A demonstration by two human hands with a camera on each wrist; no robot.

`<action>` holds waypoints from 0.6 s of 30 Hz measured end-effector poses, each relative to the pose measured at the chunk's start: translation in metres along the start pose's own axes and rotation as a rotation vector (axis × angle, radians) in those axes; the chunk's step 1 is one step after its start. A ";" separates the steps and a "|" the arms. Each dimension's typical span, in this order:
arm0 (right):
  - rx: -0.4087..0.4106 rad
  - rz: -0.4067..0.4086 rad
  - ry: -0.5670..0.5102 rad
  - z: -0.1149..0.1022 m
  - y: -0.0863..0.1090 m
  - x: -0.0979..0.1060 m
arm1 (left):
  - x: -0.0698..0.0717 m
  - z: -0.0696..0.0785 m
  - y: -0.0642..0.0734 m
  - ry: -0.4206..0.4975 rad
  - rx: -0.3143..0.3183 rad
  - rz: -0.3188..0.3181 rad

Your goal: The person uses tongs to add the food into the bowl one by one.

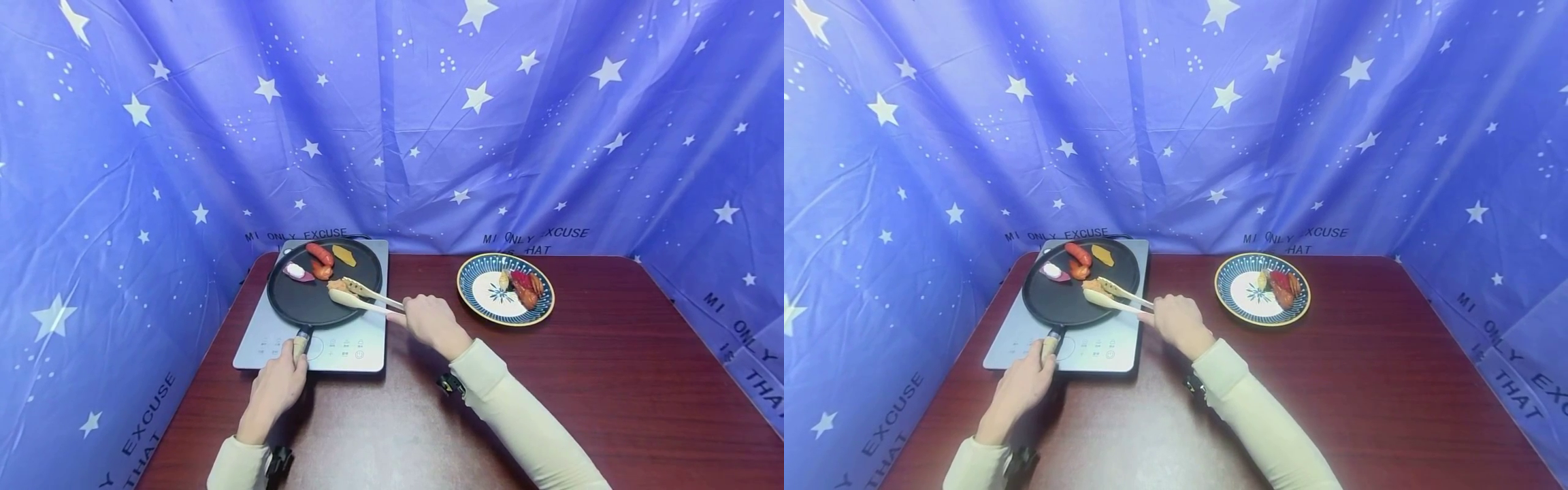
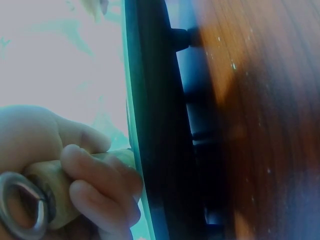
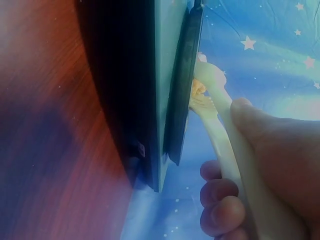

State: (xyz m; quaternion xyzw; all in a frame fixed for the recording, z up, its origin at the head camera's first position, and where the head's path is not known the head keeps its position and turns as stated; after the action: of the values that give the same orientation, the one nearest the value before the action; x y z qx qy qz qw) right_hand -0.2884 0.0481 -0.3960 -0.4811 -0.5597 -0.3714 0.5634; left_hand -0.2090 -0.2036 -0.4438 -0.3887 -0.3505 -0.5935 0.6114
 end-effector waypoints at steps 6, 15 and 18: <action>-0.001 -0.004 -0.005 -0.001 0.001 -0.001 | 0.000 0.001 0.000 0.003 -0.004 -0.004; 0.001 -0.036 0.009 -0.005 0.001 -0.004 | -0.001 -0.001 0.000 -0.002 0.002 -0.011; 0.009 -0.035 0.007 -0.008 0.002 -0.003 | -0.001 0.000 0.000 0.000 0.000 -0.008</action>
State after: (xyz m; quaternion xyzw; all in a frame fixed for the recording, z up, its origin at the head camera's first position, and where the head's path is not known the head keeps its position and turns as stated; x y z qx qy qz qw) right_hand -0.2849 0.0403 -0.3982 -0.4674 -0.5679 -0.3804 0.5607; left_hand -0.2090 -0.2036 -0.4444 -0.3872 -0.3519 -0.5961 0.6090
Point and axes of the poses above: each hand's wrist, its own y-axis away from the middle knuckle, its own x-axis out of the back of the hand, z = x × y, the point moved 8 cm from there along -y, towards the middle knuckle, and after that the axes turned 7 degrees about -x, right-handed, at the moved point
